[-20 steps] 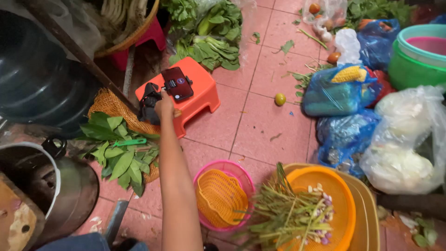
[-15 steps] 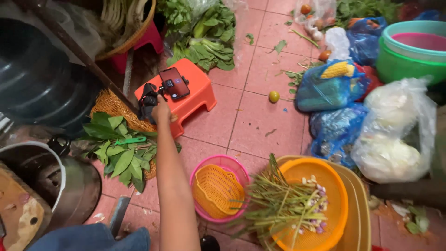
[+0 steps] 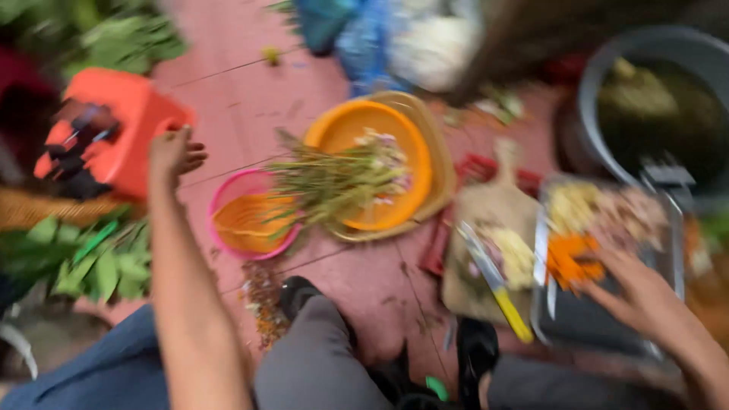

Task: Chopping shallots and lemongrass on a wooden board while sitting on the floor.

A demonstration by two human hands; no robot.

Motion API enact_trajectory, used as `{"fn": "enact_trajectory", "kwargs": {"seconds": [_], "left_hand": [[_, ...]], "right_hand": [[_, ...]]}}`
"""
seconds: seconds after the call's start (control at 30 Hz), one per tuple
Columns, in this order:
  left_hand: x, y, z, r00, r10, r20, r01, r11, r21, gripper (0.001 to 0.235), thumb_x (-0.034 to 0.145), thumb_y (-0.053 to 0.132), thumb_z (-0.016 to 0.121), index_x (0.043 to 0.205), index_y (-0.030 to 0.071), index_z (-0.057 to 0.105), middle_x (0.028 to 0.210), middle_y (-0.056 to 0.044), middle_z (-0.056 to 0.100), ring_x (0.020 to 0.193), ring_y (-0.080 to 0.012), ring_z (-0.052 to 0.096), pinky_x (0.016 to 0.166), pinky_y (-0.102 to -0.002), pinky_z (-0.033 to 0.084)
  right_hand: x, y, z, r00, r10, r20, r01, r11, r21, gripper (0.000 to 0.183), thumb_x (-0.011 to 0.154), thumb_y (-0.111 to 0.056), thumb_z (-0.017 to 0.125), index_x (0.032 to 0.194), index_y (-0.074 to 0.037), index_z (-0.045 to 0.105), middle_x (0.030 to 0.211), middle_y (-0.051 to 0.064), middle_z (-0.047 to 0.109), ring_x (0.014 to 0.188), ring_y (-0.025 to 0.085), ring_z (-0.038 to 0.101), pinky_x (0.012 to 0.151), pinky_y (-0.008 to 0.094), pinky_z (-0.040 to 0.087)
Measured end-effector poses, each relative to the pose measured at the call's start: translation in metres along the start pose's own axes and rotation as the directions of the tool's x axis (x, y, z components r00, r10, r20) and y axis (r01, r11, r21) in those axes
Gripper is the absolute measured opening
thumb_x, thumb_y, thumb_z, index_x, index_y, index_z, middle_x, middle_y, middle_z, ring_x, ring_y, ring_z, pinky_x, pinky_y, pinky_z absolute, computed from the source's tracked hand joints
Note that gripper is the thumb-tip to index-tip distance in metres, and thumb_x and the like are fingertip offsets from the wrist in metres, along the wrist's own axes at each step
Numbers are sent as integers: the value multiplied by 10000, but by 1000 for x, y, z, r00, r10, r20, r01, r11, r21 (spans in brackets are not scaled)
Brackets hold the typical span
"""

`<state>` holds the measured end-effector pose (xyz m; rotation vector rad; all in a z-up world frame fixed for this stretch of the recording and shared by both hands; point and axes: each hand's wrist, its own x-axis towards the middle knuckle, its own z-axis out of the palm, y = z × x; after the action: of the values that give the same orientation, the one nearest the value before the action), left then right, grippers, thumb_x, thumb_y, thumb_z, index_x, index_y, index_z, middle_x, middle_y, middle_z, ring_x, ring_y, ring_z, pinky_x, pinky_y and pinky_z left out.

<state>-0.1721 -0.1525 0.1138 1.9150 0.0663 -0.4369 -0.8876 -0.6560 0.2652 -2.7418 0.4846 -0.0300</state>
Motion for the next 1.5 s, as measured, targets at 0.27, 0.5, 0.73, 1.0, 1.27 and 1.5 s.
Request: {"fn": "enact_trajectory", "kwargs": {"seconds": [0.27,0.5,0.73,1.0,1.27,1.5], "left_hand": [[-153,196,181,727,576,374,-683,660,311,192,939,88,724,1039,-51,636,889,-138,680,741,-160,619,602,-327,484],[-253,152,407,367,622,692,-920,351,173,285,922,150,740,1164,10,690,1081,-211,727,988,-339,711,845,-442,568],[-378,-137,491,641,373,671,-721,594,358,184,866,102,646,993,-4,727,958,-272,715,942,-438,703,808,-513,553],[-433,-126,448,577,621,530,-773,625,110,207,844,31,683,1051,20,697,1020,-206,663,993,-417,630,870,-471,517],[-447,-99,446,569,630,528,-793,590,151,276,814,126,771,1044,36,647,1049,-190,665,1021,-407,607,845,-474,507],[-435,-114,449,565,659,497,-797,592,120,313,834,-26,636,1136,52,604,1100,-165,673,1104,-386,620,967,-472,507]], "right_hand": [[-58,25,131,961,231,-151,-218,971,100,431,850,-307,771,1169,-25,712,1131,193,720,1069,386,676,924,453,536],[-55,-21,251,927,313,-207,-332,942,-60,407,801,-259,733,1147,-64,647,1036,177,658,961,391,664,731,518,552],[-52,-18,273,825,550,-133,-513,826,235,433,894,-262,655,1217,-4,525,1049,282,669,932,492,660,765,565,529],[-79,-45,243,768,593,-242,-387,731,562,301,1031,-251,539,1253,-57,476,878,331,658,847,551,637,659,606,487],[-82,-45,278,761,613,-213,-443,731,519,251,1018,-177,513,1213,-25,471,771,340,632,777,548,635,625,621,474],[-78,-42,276,800,555,-230,-425,793,436,323,1047,-182,495,1354,-83,484,785,325,657,757,543,646,631,624,485]]}}
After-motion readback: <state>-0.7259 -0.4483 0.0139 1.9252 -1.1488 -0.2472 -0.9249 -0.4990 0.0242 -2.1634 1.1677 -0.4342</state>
